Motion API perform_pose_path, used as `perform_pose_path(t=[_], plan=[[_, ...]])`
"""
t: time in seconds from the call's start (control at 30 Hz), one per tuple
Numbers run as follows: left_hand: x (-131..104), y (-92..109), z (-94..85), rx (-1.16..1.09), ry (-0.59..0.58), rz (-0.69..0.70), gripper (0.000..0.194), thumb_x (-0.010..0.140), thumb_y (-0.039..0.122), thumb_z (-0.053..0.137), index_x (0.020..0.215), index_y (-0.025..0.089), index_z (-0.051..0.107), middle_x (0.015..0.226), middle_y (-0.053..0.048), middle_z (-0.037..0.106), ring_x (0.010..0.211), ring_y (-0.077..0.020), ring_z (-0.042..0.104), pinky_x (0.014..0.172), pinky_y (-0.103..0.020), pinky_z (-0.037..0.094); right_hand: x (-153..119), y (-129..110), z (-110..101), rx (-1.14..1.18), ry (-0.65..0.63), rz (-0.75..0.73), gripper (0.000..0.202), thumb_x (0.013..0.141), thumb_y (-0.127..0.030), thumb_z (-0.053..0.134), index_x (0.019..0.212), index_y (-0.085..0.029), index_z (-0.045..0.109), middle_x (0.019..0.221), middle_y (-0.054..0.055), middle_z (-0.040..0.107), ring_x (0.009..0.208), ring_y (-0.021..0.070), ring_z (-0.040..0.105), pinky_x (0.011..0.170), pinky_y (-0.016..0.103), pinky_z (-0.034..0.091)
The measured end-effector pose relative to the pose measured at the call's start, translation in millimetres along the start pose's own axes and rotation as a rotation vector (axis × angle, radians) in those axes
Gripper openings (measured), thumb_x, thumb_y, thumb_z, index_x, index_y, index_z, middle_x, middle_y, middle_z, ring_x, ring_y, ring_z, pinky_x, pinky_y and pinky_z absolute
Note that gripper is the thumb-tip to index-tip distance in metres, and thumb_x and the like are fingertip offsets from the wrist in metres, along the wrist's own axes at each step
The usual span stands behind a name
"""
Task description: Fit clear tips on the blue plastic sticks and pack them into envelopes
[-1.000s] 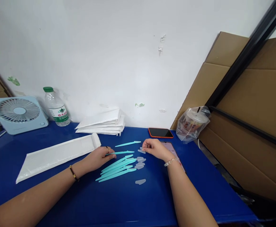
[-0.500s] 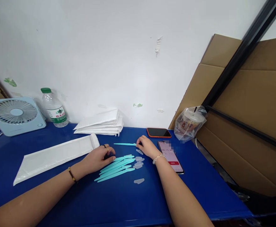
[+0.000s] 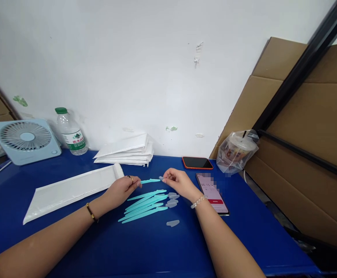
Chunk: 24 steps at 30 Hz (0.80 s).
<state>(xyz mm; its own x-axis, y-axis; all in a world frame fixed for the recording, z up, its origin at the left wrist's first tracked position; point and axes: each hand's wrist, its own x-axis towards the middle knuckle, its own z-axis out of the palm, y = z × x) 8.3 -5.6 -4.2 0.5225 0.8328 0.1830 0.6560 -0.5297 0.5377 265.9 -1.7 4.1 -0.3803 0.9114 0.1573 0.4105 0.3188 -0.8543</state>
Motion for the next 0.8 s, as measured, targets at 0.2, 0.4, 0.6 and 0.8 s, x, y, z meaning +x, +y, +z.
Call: perform_pose_path(t=[0.2, 0.4, 0.6, 0.8], plan=[[1.8, -2.2, -2.1, -0.178, 0.058, -0.047, 0.041, 0.094, 0.043, 0.028, 0.086, 0.021, 0.061, 0.084, 0.0, 0.062, 0.08, -0.0165, 0.056, 0.074, -0.028, 0.041, 1.1, 13.7, -6.7, 0.301, 0.15, 0.038, 0.027, 0.08, -0.043, 0.061, 0.092, -0.02, 0.055, 0.067, -0.002, 0.055, 0.055, 0.0084, 0.047, 0.051, 0.022, 0.04], [1.3, -1.0, -3.7, -0.161, 0.07, -0.027, 0.032, 0.093, 0.041, 0.033, 0.083, 0.02, 0.056, 0.079, 0.0, 0.058, 0.075, -0.016, 0.052, 0.069, -0.027, 0.04, 2.1, 8.7, 4.4, 0.516, 0.128, 0.098, 0.03, 0.078, -0.043, 0.065, 0.092, -0.016, 0.06, 0.072, 0.002, 0.062, 0.056, 0.0096, 0.053, 0.052, 0.024, 0.042], [1.0, -1.1, -2.8, -0.055, 0.036, 0.016, 0.034, 0.093, 0.041, 0.031, 0.079, 0.02, 0.053, 0.074, 0.0, 0.052, 0.07, -0.0154, 0.049, 0.067, -0.027, 0.039, 2.1, 8.5, 9.1, 0.495, 0.152, 0.06, 0.03, 0.082, -0.047, 0.059, 0.079, -0.018, 0.052, 0.063, -0.001, 0.062, 0.046, 0.008, 0.049, 0.046, 0.022, 0.037], [0.2, 1.2, -2.7, -0.028, 0.01, 0.036, 0.033, 0.094, 0.039, 0.031, 0.081, 0.021, 0.055, 0.075, 0.0, 0.051, 0.069, -0.0145, 0.048, 0.066, -0.027, 0.038, 1.8, 5.2, 13.9, 0.472, 0.079, 0.067, 0.03, 0.083, -0.047, 0.058, 0.079, -0.018, 0.051, 0.064, -0.001, 0.063, 0.046, 0.0076, 0.049, 0.047, 0.022, 0.039]])
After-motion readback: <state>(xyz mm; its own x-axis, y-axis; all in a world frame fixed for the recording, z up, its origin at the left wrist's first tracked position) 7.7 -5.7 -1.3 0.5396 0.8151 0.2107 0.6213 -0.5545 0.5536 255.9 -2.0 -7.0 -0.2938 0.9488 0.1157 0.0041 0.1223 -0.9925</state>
